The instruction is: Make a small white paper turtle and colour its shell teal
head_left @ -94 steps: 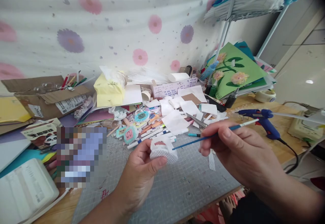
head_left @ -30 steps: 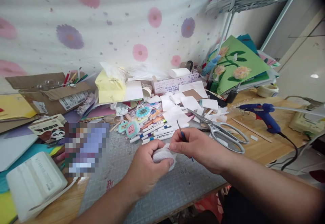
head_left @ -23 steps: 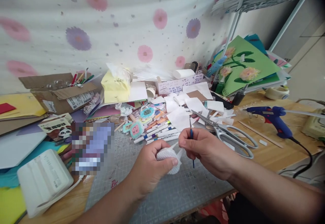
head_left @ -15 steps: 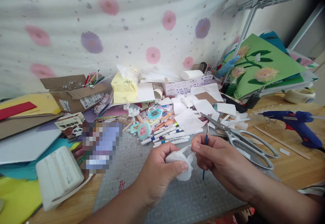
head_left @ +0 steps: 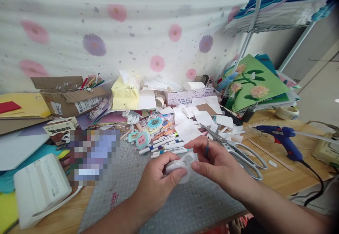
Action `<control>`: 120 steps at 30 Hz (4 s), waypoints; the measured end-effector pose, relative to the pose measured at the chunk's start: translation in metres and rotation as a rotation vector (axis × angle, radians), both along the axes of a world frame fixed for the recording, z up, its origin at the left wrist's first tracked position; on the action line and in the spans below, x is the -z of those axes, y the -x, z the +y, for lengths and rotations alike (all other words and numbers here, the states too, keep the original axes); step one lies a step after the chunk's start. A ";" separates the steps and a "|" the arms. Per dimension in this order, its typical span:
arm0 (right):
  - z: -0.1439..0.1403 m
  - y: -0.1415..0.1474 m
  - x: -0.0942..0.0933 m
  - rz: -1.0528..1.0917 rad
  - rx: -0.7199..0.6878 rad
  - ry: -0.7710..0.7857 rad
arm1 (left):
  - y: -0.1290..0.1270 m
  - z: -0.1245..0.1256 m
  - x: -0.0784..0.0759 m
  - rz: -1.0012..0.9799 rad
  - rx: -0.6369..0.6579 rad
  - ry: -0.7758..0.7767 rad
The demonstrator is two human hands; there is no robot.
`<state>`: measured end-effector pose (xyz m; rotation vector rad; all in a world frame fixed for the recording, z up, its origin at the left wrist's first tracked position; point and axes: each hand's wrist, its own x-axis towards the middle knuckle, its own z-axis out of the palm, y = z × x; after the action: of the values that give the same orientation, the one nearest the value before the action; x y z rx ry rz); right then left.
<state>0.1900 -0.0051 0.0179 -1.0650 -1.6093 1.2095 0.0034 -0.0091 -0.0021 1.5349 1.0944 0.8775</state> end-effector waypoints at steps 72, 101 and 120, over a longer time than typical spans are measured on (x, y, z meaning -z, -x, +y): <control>-0.006 0.002 0.000 0.349 -0.112 0.422 | 0.001 0.000 -0.002 -0.312 0.079 0.206; 0.000 0.004 -0.002 0.052 -0.192 0.294 | 0.001 -0.005 -0.014 0.216 0.194 -0.202; -0.002 0.002 -0.004 -0.093 -0.137 0.163 | 0.001 -0.004 0.002 -0.231 0.193 0.270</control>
<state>0.1878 -0.0073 0.0222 -1.1426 -1.6999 1.4209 0.0024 -0.0129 -0.0044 1.2571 0.8444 0.7215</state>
